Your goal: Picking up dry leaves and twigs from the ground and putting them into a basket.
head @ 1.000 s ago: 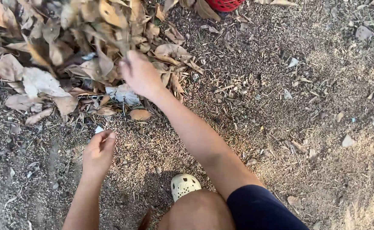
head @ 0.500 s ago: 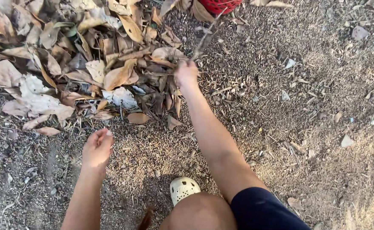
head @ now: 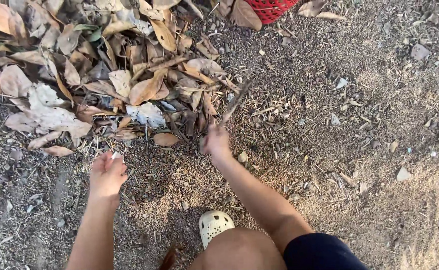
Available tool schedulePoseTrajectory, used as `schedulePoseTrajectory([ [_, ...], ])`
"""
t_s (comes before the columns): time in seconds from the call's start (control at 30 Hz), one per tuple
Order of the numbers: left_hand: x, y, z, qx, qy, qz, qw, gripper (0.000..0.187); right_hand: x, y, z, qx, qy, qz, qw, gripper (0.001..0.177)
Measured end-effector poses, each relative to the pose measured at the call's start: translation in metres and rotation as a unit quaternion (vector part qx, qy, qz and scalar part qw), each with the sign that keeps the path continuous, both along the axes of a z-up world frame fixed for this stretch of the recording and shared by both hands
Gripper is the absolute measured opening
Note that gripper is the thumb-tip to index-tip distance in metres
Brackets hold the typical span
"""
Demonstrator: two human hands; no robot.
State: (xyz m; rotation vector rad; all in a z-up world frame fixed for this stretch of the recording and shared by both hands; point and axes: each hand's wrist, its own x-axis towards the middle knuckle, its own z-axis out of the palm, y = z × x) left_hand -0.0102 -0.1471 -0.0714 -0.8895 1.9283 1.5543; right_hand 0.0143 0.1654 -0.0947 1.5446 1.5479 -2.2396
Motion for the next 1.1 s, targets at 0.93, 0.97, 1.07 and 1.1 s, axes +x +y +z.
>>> schedulePoseTrajectory([
  [0.93, -0.097, -0.022, 0.095, -0.148, 0.209, -0.036, 0.966, 0.013, -0.041, -0.129, 0.244, 0.244, 0.37, 0.727, 0.525, 0.038],
  [0.97, -0.104, -0.023, 0.107, -0.143, 0.203, 0.001, 0.969, 0.011, -0.038, -0.138, 0.257, 0.179, 0.474, 0.723, 0.469, 0.036],
  [1.07, -0.104, -0.06, 0.071, -0.25, 0.234, -0.057, 0.938, 0.03, 0.019, -0.211, 0.199, -0.005, 0.339, 0.834, 0.436, 0.027],
  [1.1, -0.102, -0.065, 0.069, -0.25, 0.233, -0.055, 0.938, 0.03, 0.021, -0.211, 0.199, -0.007, 0.338, 0.835, 0.433, 0.027],
])
